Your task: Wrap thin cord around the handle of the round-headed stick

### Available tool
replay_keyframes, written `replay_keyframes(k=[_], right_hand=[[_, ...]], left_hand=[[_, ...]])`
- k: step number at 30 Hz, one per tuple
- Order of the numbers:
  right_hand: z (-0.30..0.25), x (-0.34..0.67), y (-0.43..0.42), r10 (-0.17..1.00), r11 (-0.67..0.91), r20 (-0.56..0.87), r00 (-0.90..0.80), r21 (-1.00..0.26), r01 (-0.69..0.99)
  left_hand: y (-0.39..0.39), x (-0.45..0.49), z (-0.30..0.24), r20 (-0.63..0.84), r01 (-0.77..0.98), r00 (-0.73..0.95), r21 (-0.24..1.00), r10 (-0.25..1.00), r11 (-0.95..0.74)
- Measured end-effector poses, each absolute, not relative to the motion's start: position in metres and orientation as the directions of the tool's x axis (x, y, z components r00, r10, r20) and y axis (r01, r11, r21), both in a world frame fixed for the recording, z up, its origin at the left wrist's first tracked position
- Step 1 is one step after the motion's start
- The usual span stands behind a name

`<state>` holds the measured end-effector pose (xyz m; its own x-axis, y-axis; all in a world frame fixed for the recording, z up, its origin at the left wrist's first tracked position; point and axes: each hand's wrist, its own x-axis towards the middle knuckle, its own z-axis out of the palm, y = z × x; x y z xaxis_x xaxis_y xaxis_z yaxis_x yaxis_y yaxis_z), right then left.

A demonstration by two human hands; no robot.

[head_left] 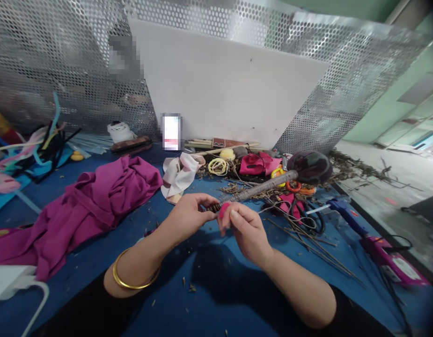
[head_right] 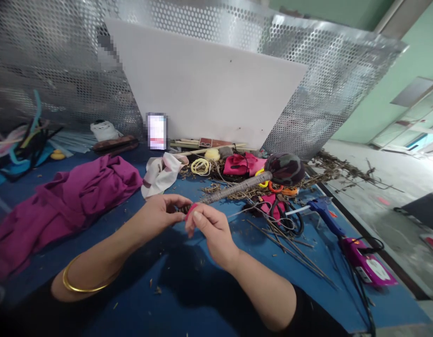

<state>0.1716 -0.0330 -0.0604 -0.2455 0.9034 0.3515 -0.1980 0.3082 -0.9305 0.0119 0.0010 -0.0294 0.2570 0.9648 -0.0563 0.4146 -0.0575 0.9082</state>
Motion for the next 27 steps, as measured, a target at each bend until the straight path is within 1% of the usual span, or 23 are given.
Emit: replay_keyframes(k=[2,4,6,9,12,14,18,21,24,27], right_hand=[[-0.062,0.172,-0.034,0.929,0.311,0.324,-0.178,-0.946,-0.095],[-0.062,0.173,-0.036,0.906,0.405,0.388,-0.170,-0.911,0.080],[-0.060,0.173,-0.040,0.845,0.528,0.480,-0.236,-0.817,0.232],[-0.058,0.171,-0.044,0.761,0.649,0.564,-0.322,-0.678,0.345],[-0.058,0.169,-0.044,0.696,0.718,0.601,-0.392,-0.585,0.378],[-0.057,0.171,-0.042,0.675,0.738,0.611,-0.414,-0.563,0.372],[-0.047,0.182,-0.035,0.688,0.721,0.601,-0.406,-0.630,0.290],[-0.037,0.190,-0.029,0.711,0.698,0.606,-0.356,-0.669,0.256],[-0.033,0.196,-0.023,0.717,0.697,0.621,-0.318,-0.647,0.309],[-0.033,0.201,-0.019,0.712,0.701,0.621,-0.327,-0.606,0.376]], left_hand=[[0.001,0.013,-0.031,-0.039,0.451,0.249,0.889,0.968,-0.079],[0.001,0.015,-0.032,0.002,0.485,0.230,0.867,0.973,-0.116],[0.001,0.017,-0.033,0.038,0.505,0.229,0.850,0.973,-0.152],[0.001,0.019,-0.034,0.038,0.545,0.216,0.824,0.976,-0.153],[0.002,0.019,-0.037,0.029,0.576,0.219,0.803,0.975,-0.153],[0.001,0.018,-0.038,0.049,0.597,0.223,0.783,0.974,-0.176],[-0.002,0.018,-0.037,0.101,0.642,0.270,0.722,0.958,-0.257],[-0.005,0.018,-0.035,0.090,0.704,0.297,0.652,0.951,-0.282],[-0.008,0.019,-0.033,0.054,0.749,0.312,0.601,0.949,-0.280],[-0.009,0.020,-0.032,0.024,0.758,0.325,0.592,0.945,-0.276]])
